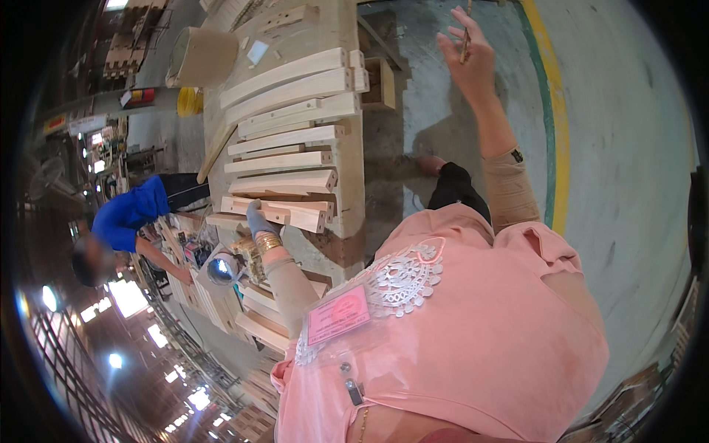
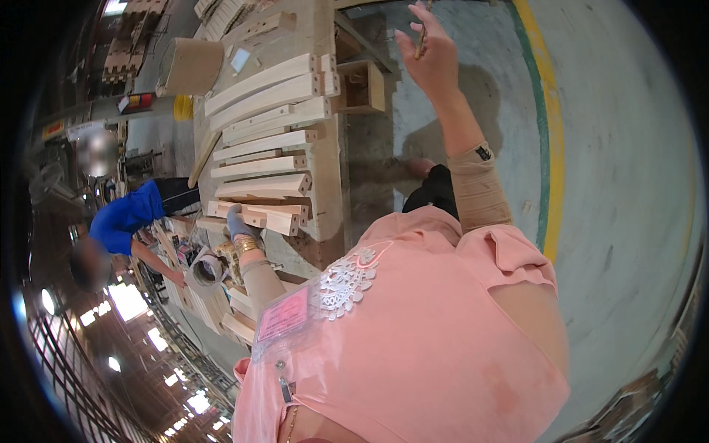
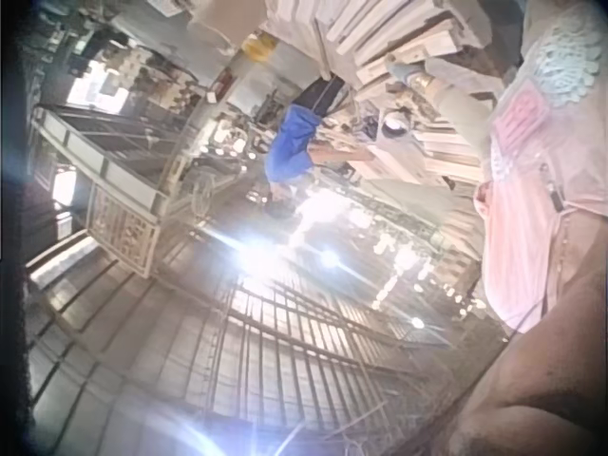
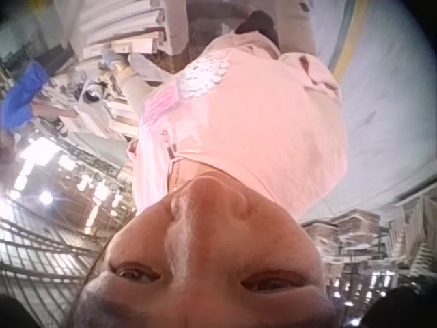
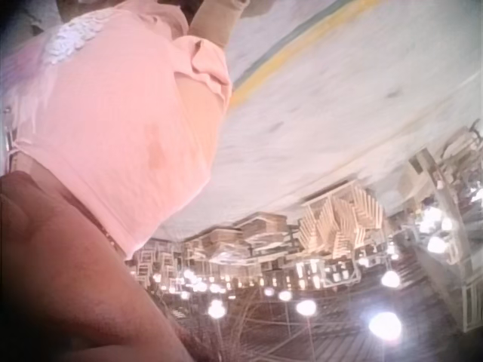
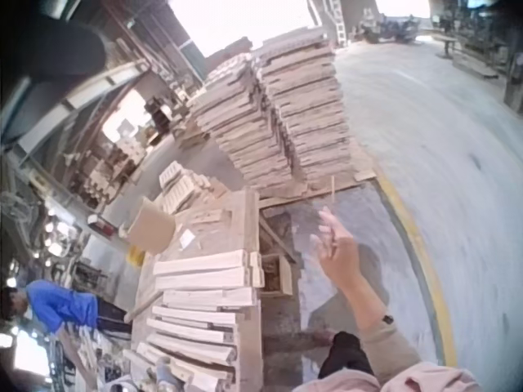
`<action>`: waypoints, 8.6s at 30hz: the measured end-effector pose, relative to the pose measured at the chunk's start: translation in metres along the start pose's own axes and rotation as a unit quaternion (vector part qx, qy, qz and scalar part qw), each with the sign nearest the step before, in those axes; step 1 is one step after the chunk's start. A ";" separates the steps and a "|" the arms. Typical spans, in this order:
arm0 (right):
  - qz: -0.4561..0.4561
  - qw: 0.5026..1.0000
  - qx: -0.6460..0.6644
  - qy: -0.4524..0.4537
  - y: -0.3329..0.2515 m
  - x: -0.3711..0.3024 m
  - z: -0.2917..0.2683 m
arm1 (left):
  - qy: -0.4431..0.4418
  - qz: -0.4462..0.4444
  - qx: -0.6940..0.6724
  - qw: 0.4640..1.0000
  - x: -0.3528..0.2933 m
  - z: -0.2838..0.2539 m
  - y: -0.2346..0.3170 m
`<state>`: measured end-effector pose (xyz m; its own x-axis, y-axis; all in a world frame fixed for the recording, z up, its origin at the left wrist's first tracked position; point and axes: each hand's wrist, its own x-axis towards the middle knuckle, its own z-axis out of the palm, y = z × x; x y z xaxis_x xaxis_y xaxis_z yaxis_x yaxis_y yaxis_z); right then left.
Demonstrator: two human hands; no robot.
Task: The person picks up small wooden pieces from a stack and applies glue to the holes using a brush. They handle the pieces one at a time, dip the brush into a container, and place the glued pieces back on the table.
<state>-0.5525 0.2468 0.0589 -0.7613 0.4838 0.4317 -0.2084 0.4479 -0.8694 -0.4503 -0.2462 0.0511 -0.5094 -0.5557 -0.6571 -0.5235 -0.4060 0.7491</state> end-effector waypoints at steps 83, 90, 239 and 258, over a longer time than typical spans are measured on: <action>-0.332 0.876 0.070 -0.342 -0.043 -0.040 0.164 | 0.224 0.207 0.088 0.948 0.014 -0.049 0.004; -0.320 0.859 -0.008 -0.399 -0.020 -0.018 0.165 | 0.338 0.176 0.319 0.868 -0.011 -0.016 0.014; -0.412 0.797 0.144 -0.417 -0.320 0.001 0.164 | 0.164 0.736 0.101 0.649 -0.091 0.130 0.122; -0.316 0.773 0.285 -0.471 -0.283 0.037 0.171 | 0.100 0.590 -0.063 0.798 -0.143 0.140 0.127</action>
<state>-0.6265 0.0089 0.2799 -0.4509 -0.5786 0.6797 -0.7532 -0.1620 -0.6376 -0.5394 -0.1161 0.2285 -0.4720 -0.7039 0.5308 0.3202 0.4241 0.8471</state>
